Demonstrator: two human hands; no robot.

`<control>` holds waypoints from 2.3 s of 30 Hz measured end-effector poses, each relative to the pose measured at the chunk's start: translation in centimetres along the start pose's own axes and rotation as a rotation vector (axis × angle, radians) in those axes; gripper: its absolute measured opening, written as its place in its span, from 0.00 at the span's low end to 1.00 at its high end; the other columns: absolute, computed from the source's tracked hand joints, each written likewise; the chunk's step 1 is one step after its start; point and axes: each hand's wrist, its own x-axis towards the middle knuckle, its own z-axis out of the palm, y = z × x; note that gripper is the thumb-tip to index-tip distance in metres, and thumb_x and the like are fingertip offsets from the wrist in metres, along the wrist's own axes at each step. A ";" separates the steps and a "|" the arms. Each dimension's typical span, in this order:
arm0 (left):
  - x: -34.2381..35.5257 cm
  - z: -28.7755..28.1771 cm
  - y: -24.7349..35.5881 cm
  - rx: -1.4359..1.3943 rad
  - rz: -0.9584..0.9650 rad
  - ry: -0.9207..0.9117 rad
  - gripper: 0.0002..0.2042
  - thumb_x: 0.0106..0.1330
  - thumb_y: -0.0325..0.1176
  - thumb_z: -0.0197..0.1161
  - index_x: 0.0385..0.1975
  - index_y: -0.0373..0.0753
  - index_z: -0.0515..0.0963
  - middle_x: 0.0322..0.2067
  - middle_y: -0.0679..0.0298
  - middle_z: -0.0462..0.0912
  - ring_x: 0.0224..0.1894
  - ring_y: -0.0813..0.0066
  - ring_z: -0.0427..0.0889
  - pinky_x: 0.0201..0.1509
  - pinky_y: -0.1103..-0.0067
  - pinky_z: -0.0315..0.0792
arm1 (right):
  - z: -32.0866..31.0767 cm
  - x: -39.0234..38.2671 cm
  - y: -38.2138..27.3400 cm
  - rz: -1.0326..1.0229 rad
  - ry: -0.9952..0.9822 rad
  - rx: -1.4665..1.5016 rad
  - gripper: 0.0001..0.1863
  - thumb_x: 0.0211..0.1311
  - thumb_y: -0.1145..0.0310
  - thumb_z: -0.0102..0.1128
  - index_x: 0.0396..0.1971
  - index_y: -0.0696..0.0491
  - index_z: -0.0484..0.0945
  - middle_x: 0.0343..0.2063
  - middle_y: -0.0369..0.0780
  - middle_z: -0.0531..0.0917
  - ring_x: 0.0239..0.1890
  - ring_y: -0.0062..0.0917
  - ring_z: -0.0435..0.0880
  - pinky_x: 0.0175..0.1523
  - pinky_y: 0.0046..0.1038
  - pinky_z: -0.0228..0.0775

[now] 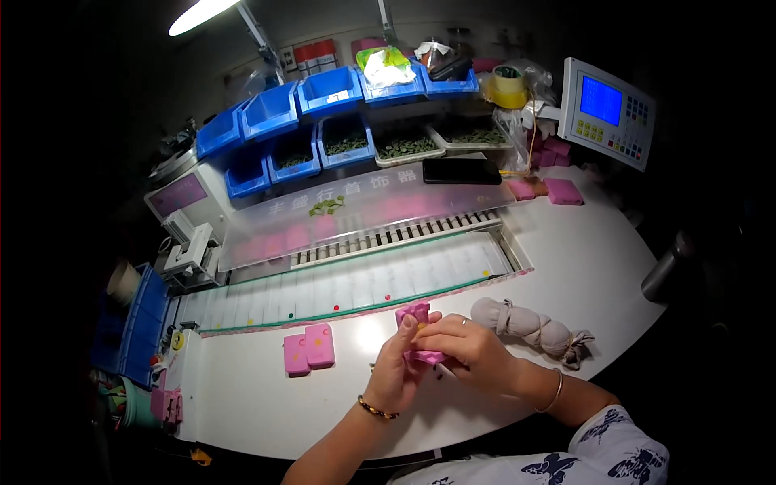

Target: The person uses two hands to open a pink mold, extracts a green cast object, and uses a cloth to wipe the mold surface before reassembling it.

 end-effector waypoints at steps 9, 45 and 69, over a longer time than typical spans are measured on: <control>-0.4 -1.1 1.2 -0.072 -0.150 0.077 0.39 0.69 0.68 0.31 0.45 0.31 0.70 0.18 0.65 0.69 0.20 0.73 0.68 0.25 0.79 0.67 | 1.5 -2.4 -3.4 -0.351 -0.093 -0.513 0.20 0.56 0.72 0.58 0.50 0.48 0.79 0.54 0.35 0.80 0.53 0.20 0.78 0.49 0.19 0.66; -1.1 -1.3 0.5 0.191 0.594 0.298 0.27 0.75 0.53 0.40 0.51 0.32 0.70 0.31 0.65 0.74 0.32 0.80 0.73 0.41 0.80 0.72 | -5.8 2.0 -4.7 -0.197 0.141 -0.447 0.25 0.54 0.72 0.56 0.56 0.50 0.76 0.55 0.50 0.77 0.31 0.29 0.82 0.36 0.24 0.75; 0.6 -1.7 3.1 0.314 0.503 0.128 0.16 0.75 0.45 0.48 0.48 0.37 0.64 0.37 0.57 0.79 0.35 0.70 0.84 0.41 0.77 0.79 | -6.6 -1.2 1.3 0.247 -0.344 -0.802 0.29 0.48 0.75 0.64 0.56 0.54 0.73 0.55 0.49 0.76 0.44 0.38 0.80 0.47 0.35 0.71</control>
